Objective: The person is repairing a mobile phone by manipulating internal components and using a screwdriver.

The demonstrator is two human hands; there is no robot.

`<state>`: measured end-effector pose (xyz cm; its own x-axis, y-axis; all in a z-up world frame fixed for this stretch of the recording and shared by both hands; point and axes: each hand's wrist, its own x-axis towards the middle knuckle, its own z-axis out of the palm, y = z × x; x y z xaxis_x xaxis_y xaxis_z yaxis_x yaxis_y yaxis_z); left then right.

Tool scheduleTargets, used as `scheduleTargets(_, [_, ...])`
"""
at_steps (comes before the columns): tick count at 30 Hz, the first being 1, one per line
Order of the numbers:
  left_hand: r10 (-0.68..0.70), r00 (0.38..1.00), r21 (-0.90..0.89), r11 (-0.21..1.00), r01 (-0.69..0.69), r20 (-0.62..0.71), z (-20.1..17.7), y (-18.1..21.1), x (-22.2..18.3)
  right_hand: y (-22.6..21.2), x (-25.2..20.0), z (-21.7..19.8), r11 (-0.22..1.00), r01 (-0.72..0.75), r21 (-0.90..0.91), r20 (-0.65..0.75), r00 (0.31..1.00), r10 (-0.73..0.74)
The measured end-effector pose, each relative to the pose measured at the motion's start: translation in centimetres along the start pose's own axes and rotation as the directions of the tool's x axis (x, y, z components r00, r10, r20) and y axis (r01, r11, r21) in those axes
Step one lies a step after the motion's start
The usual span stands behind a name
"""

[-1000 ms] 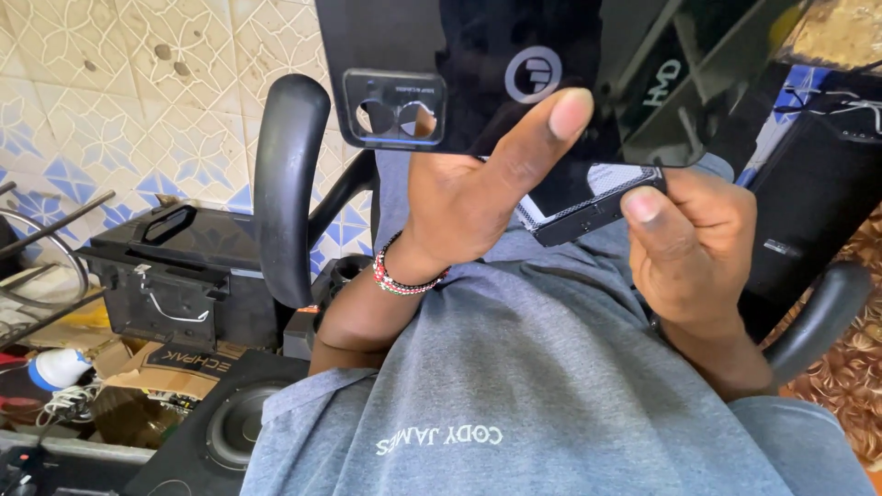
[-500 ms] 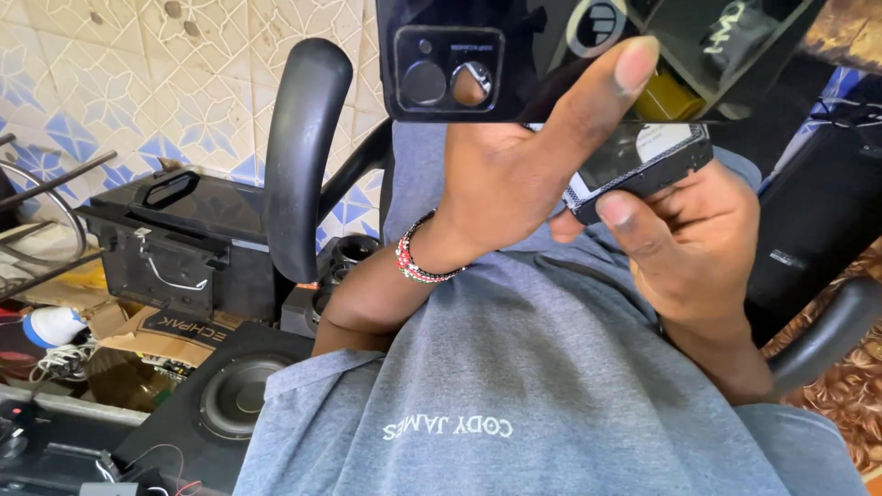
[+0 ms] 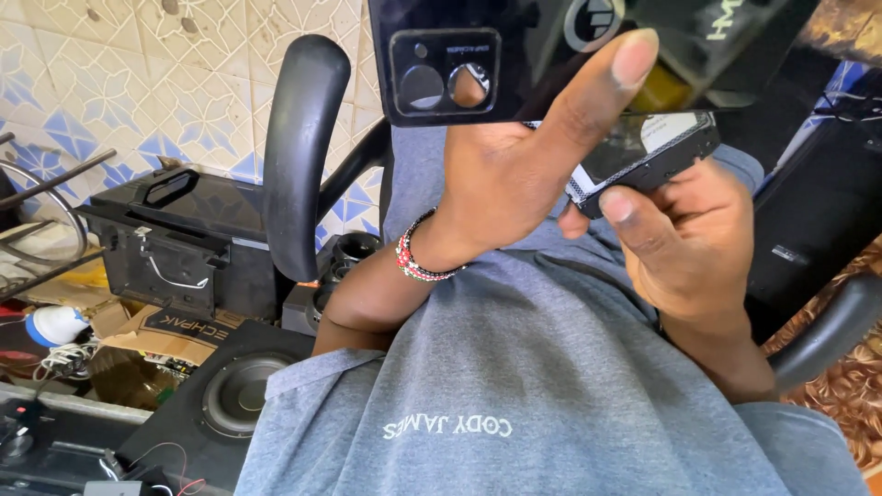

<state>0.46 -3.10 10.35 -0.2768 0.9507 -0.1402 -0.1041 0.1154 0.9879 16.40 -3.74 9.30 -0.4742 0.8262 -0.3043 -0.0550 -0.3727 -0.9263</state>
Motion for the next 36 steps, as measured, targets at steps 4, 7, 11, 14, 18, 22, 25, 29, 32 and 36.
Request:
scheduleTargets(4, [0.064,0.998,-0.033,0.997,-0.063,0.027,-0.1,0.2,0.6,-0.9,0.1,0.4,0.998,0.057,-0.041,-0.011,0.998,-0.057])
scheduleTargets(7, [0.013,0.992,-0.098,0.995,0.000,0.125,-0.4,1.4,1.0,-0.5,0.1,-0.1,0.996,0.075,0.039,0.008,0.997,-0.075])
scheduleTargets(11, [-0.094,0.954,-0.109,0.985,0.130,0.285,-1.0,1.3,0.5,-0.3,0.0,-0.8,0.996,0.058,0.064,0.057,0.996,-0.062])
scheduleTargets(14, [-0.247,0.866,-0.027,0.958,0.286,0.435,-1.2,0.6,0.3,0.1,-0.3,-1.4,0.992,0.033,0.121,0.001,0.999,-0.034])
scheduleTargets(18, [-0.060,0.826,-0.181,0.964,0.193,0.561,-0.7,-0.3,0.5,0.1,-0.4,-2.0,0.999,0.032,0.024,0.038,0.999,-0.033])
scheduleTargets(22, [-0.160,0.869,-0.191,0.942,0.276,0.468,-0.2,-1.5,0.1,1.1,-0.5,-2.7,1.000,-0.019,0.008,0.045,0.999,0.018])
scheduleTargets(25, [-0.229,0.877,-0.169,0.931,0.324,0.423,0.1,-0.9,0.6,1.3,0.3,-3.0,1.000,-0.019,0.004,0.085,0.996,0.019])
scheduleTargets(29, [-0.207,0.887,-0.189,0.933,0.306,0.412,0.3,-1.5,1.0,-0.3,2.0,-3.8,0.993,-0.033,-0.113,0.163,0.985,0.051])
scheduleTargets(32, [-0.164,0.935,-0.158,0.962,0.222,0.315,-0.2,-3.4,1.0,-0.4,2.9,-4.7,0.988,-0.064,-0.139,0.105,0.991,0.079])
scheduleTargets(36, [-0.335,0.920,-0.002,0.940,0.342,0.206,0.0,-3.1,1.8,-0.4,4.3,-5.6,0.976,-0.084,-0.201,0.100,0.989,0.106])
